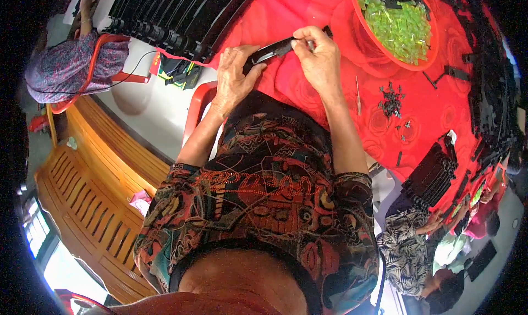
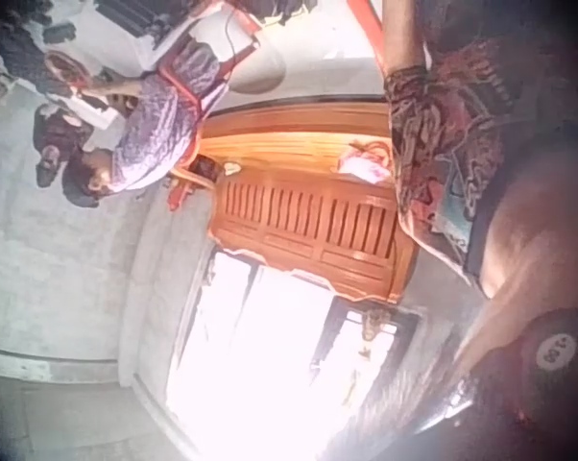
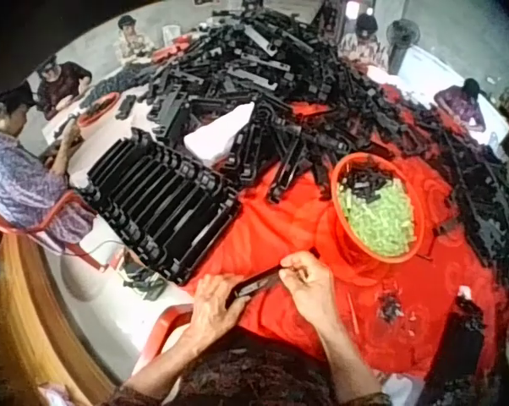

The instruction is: The person assembles toy components by inserting small parts and metal pins into black plastic frames by hand.

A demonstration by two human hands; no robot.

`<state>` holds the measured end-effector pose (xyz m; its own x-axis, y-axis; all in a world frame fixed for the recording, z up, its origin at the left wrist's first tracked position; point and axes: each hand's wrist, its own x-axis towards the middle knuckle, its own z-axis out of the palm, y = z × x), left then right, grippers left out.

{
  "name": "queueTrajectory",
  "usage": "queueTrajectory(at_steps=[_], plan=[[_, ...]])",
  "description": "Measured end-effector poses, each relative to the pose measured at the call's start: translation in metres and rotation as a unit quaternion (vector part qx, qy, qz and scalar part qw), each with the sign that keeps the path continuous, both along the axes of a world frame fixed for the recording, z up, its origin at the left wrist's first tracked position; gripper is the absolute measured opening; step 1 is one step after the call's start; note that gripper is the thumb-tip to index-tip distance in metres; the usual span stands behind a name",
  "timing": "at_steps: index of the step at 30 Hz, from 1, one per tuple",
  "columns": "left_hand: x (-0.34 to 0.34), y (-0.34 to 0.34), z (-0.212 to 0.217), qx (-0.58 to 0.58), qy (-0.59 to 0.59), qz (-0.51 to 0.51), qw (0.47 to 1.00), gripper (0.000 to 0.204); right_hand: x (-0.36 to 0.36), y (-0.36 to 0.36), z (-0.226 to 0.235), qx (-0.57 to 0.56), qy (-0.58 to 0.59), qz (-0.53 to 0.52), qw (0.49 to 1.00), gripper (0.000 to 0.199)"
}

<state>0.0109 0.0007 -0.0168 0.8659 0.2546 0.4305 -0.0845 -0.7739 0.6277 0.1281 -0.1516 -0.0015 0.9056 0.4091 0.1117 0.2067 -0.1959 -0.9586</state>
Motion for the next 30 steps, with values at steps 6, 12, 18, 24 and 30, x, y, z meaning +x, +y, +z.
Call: queueTrajectory(at_steps=[6, 12, 18, 24, 30], plan=[[0.001, -0.001, 0.001, -0.005, 0.000, 0.003, 1.000, 0.039, -0.008, 0.012, 0.001, 0.015, -0.013, -0.050, 0.999, 0.009], [-0.001, -0.003, 0.004, 0.019, -0.014, 0.005, 1.000, 0.042, -0.020, 0.015, 0.001, 0.044, -0.059, -0.123, 0.990, 0.010], [-0.005, -0.007, 0.002, 0.048, -0.023, 0.003, 0.999, 0.043, -0.017, 0.014, -0.005, 0.037, -0.095, -0.147, 0.984, 0.009], [-0.005, -0.009, 0.003, 0.041, -0.032, 0.006, 0.999, 0.043, -0.023, 0.014, -0.001, -0.016, -0.065, -0.108, 0.992, 0.009], [-0.005, -0.010, 0.003, 0.044, -0.034, 0.004, 0.998, 0.043, -0.024, 0.014, -0.005, -0.050, -0.095, -0.080, 0.991, 0.012]])
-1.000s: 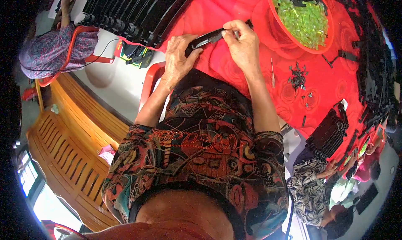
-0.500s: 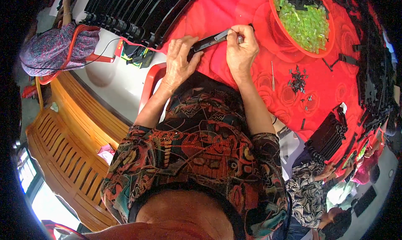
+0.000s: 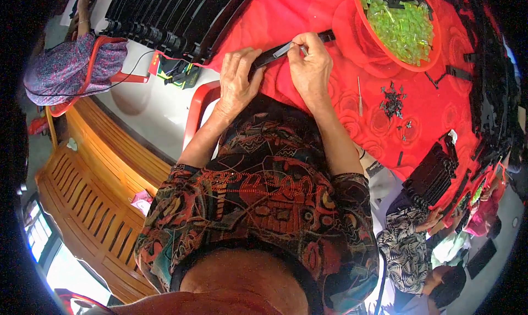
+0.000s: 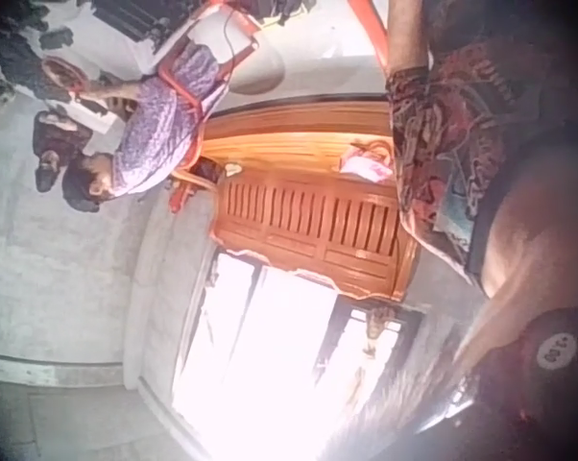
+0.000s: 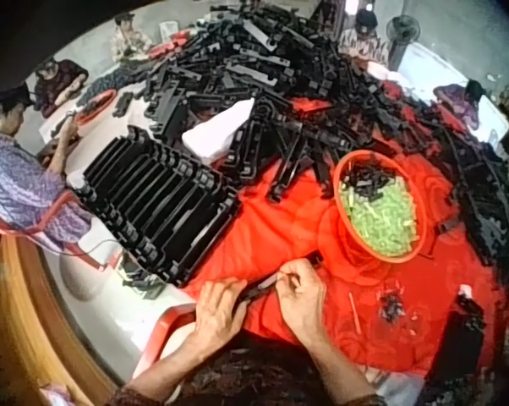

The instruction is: The person assembles toy components by inserting small parts and metal pins into black plastic frames by hand.

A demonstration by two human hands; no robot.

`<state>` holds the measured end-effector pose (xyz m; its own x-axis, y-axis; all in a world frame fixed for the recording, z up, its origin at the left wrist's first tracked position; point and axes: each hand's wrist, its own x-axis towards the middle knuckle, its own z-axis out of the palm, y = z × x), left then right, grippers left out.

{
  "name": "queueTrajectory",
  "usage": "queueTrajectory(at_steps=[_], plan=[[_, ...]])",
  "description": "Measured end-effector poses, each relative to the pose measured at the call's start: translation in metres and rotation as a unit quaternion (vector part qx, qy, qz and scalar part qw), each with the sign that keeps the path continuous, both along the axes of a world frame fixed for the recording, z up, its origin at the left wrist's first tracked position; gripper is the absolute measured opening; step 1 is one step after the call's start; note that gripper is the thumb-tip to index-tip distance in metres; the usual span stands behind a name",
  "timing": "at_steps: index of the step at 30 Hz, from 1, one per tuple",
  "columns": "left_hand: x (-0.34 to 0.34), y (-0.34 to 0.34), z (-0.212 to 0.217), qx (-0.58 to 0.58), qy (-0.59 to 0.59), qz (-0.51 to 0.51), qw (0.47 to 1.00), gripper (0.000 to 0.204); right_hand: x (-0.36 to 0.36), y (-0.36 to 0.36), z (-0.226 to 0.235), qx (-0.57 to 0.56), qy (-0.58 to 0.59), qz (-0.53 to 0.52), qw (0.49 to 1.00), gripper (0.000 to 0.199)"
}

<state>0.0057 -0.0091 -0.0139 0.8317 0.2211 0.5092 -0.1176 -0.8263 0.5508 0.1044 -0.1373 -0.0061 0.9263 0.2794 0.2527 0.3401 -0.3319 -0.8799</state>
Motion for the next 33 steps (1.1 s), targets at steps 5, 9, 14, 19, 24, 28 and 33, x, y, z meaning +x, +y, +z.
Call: queueTrajectory(at_steps=[5, 9, 14, 19, 24, 28, 33], plan=[[0.002, -0.002, 0.005, 0.120, -0.008, -0.009, 0.993, 0.040, 0.000, -0.002, -0.004, -0.014, -0.033, -0.016, 0.999, 0.013], [0.008, 0.007, 0.012, 0.145, 0.027, -0.069, 0.987, 0.031, -0.004, 0.000, -0.004, 0.013, -0.050, -0.018, 0.999, 0.013], [0.018, 0.009, 0.013, 0.118, 0.088, -0.099, 0.984, 0.023, -0.003, -0.006, -0.005, 0.029, -0.083, -0.007, 0.996, 0.017], [0.018, -0.001, 0.009, 0.110, 0.068, -0.053, 0.990, 0.023, 0.000, -0.010, -0.006, -0.013, -0.099, -0.010, 0.995, 0.016], [0.020, -0.003, 0.006, 0.083, 0.077, -0.033, 0.993, 0.023, -0.002, -0.008, 0.011, -0.107, -0.097, -0.023, 0.989, 0.012], [0.018, 0.000, 0.011, 0.090, 0.101, -0.039, 0.990, 0.024, -0.003, -0.009, 0.006, -0.119, -0.107, -0.029, 0.987, 0.013], [0.015, -0.004, 0.008, 0.063, 0.087, -0.018, 0.994, 0.022, 0.003, -0.014, 0.006, -0.116, -0.103, -0.011, 0.988, 0.009]])
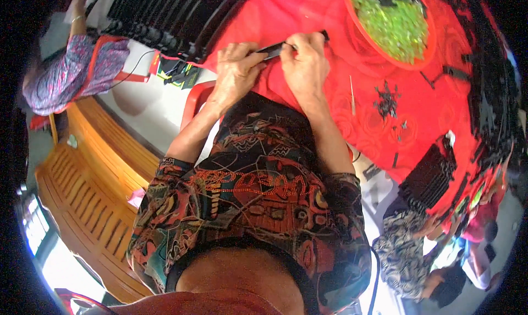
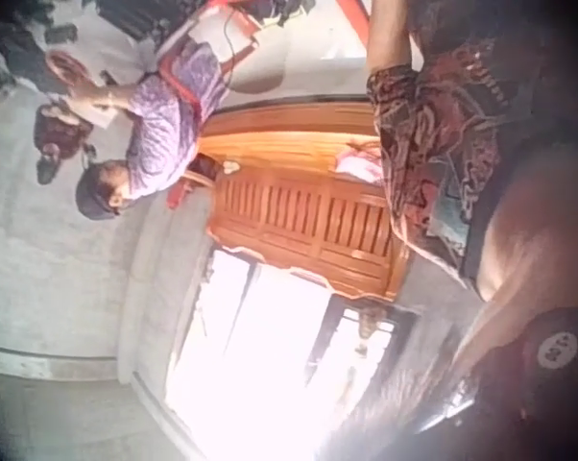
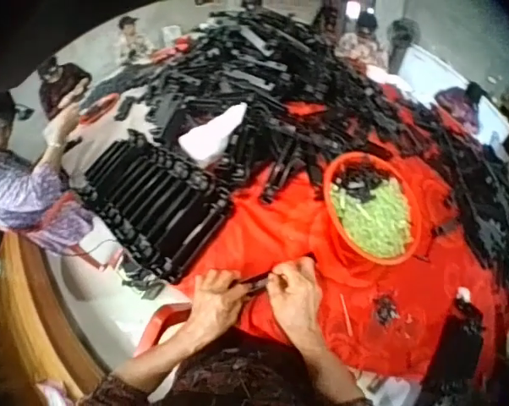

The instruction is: The person assembles toy components by inserting small parts and metal pins into black plastic frames by hand.

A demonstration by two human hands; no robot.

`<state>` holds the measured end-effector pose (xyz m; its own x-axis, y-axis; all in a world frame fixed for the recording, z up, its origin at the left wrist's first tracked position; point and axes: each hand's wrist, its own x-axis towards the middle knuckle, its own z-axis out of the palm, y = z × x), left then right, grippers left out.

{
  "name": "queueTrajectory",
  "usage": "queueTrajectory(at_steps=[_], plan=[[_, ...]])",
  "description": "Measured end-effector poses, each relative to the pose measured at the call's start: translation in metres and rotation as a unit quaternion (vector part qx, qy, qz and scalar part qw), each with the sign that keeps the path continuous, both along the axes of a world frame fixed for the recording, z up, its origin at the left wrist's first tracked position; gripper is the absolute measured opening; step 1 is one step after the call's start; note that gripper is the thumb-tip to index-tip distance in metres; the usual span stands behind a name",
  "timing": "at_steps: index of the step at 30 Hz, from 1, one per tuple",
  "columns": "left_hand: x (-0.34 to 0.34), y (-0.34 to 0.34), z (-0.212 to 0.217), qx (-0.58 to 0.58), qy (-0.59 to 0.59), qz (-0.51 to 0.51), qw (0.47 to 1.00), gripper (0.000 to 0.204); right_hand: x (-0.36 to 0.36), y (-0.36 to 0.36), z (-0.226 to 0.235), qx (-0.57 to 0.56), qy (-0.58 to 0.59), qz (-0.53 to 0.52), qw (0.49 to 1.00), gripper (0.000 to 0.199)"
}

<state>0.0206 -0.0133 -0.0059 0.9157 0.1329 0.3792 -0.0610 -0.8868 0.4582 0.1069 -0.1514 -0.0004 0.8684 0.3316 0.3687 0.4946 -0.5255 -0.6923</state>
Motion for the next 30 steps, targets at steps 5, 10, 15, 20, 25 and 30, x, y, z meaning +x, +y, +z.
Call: queueTrajectory(at_steps=[5, 10, 15, 20, 25, 30], plan=[[0.000, 0.001, -0.001, -0.025, -0.011, -0.003, 1.000, 0.023, 0.006, 0.002, 0.011, -0.096, 0.028, -0.001, 0.995, 0.012], [-0.002, 0.006, -0.004, -0.026, -0.039, -0.023, 0.999, 0.023, 0.008, 0.005, 0.015, -0.146, 0.034, 0.008, 0.989, 0.015], [0.000, 0.003, -0.001, -0.019, -0.038, -0.024, 0.999, 0.021, 0.009, 0.004, 0.016, -0.165, 0.045, 0.009, 0.985, 0.017], [-0.005, 0.001, -0.005, -0.014, -0.053, -0.015, 0.998, 0.022, 0.004, 0.010, 0.023, -0.182, 0.055, -0.005, 0.982, 0.017], [-0.006, 0.001, -0.007, 0.006, -0.065, -0.024, 0.998, 0.027, 0.004, 0.009, 0.018, -0.189, 0.050, -0.007, 0.981, 0.017], [-0.004, 0.007, -0.003, 0.024, -0.025, -0.062, 0.997, 0.028, 0.005, 0.008, 0.012, -0.157, 0.021, 0.012, 0.987, 0.014]])
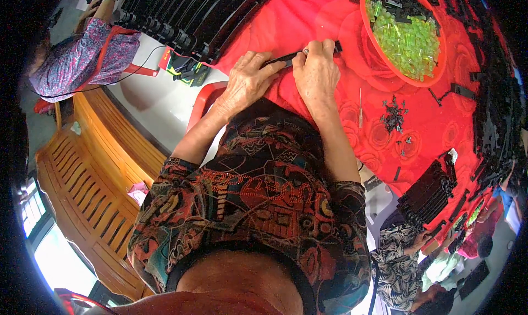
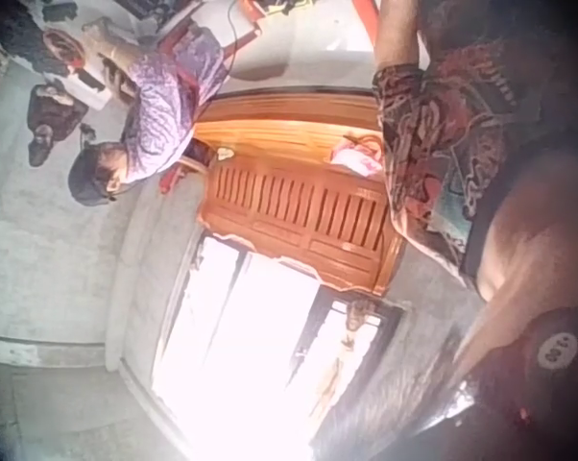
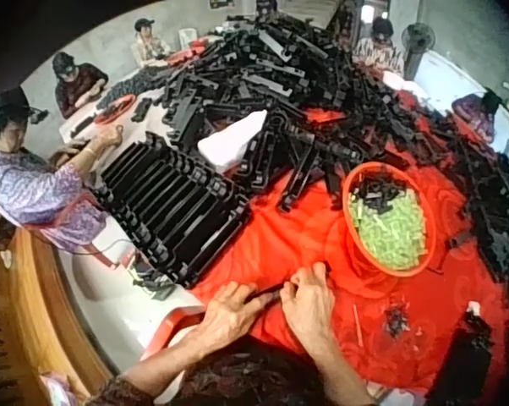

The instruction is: The person assembles toy components by inserting small parts and metal pins into black plastic frames by hand.

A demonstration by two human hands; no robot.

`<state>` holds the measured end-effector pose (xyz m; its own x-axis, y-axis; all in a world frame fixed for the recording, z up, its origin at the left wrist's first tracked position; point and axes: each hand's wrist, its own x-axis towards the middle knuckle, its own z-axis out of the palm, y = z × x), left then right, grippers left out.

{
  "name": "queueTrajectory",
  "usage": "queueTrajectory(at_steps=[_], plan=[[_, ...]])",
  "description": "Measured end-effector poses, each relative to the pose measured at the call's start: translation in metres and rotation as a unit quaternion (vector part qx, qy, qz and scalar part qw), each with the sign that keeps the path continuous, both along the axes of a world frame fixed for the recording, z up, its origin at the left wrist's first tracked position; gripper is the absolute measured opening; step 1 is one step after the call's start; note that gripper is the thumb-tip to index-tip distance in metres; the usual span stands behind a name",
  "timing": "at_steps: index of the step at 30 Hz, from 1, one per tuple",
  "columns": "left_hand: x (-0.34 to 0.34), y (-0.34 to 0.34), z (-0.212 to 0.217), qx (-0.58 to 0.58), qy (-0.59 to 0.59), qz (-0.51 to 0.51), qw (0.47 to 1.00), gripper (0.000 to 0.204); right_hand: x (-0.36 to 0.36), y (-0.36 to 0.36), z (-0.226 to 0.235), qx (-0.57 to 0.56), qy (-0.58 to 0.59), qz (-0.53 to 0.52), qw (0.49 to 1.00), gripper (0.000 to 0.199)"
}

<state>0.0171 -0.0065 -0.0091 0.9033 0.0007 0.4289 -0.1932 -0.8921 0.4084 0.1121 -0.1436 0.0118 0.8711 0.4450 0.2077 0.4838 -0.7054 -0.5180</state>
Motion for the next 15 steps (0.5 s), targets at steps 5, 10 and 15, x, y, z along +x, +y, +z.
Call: queueTrajectory(at_steps=[5, 10, 15], plan=[[0.002, 0.009, 0.009, -0.010, 0.039, -0.040, 0.998, 0.033, 0.001, -0.004, -0.006, 0.046, -0.018, 0.006, 0.999, 0.013], [0.007, 0.015, 0.010, -0.009, 0.064, -0.081, 0.995, 0.037, 0.010, -0.020, -0.006, 0.295, 0.011, -0.005, 0.955, 0.011], [0.006, 0.017, 0.009, -0.018, 0.072, -0.089, 0.993, 0.035, 0.018, -0.034, 0.015, 0.501, 0.192, -0.087, 0.839, 0.021]])
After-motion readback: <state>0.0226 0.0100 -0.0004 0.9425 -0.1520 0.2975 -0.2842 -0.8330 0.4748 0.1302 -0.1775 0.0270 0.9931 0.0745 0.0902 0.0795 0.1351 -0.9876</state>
